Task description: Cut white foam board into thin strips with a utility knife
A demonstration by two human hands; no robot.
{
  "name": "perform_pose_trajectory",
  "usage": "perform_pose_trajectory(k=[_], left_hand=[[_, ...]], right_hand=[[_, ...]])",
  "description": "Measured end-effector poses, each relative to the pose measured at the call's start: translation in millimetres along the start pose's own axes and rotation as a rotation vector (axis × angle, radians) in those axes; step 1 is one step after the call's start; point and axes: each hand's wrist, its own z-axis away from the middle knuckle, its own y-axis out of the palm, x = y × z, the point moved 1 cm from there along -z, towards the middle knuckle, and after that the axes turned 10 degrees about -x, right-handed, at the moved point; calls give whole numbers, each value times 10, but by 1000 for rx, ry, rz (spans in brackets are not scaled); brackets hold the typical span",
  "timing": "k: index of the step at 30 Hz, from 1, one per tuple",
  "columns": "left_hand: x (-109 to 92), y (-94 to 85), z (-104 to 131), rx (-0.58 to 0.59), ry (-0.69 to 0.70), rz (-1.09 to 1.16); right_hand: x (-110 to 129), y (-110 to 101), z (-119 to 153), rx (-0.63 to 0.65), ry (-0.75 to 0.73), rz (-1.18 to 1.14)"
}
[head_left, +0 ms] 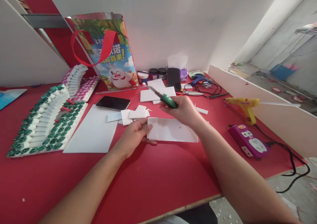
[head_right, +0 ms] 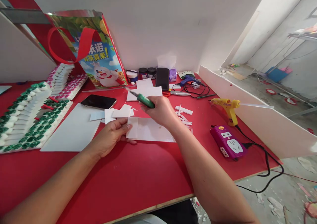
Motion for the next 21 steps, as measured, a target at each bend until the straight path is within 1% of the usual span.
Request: perform_pose_trajectory(k=[1, 3, 6, 8, 10, 11, 13, 16, 18, 21], left_hand=[[-5, 3, -2, -40, 3, -10], [-24, 17, 3, -105, -13, -12], [-65, 40, 22, -165, -59, 4], [-84, 44, 36, -201, -100, -2], [-87, 40, 48, -208, -163, -27], [-83, 37, 53, -199, -196, -48], [-71, 32, 61, -165, -246, -95], [-67, 30, 69, -139, -259, -108], [-77, 34, 71, -114, -250, -72], [-98, 42, 68, -74, -227, -18]], right_hand=[[-5, -11, 20, -47, 10, -1], [0, -19, 68, -64, -16, 25], [46, -14, 140, -17, -183, 126], [79, -25, 167, -48, -268, 196], [94, -48, 176, -46, -226, 224], [97, -55, 178, -9, -181, 218], [102, -47, 188, 133, -104, 178], [114, 32, 228, 321, -82, 134], [115, 109, 262, 383, -102, 152], [104, 193, 301, 385, -140, 222]])
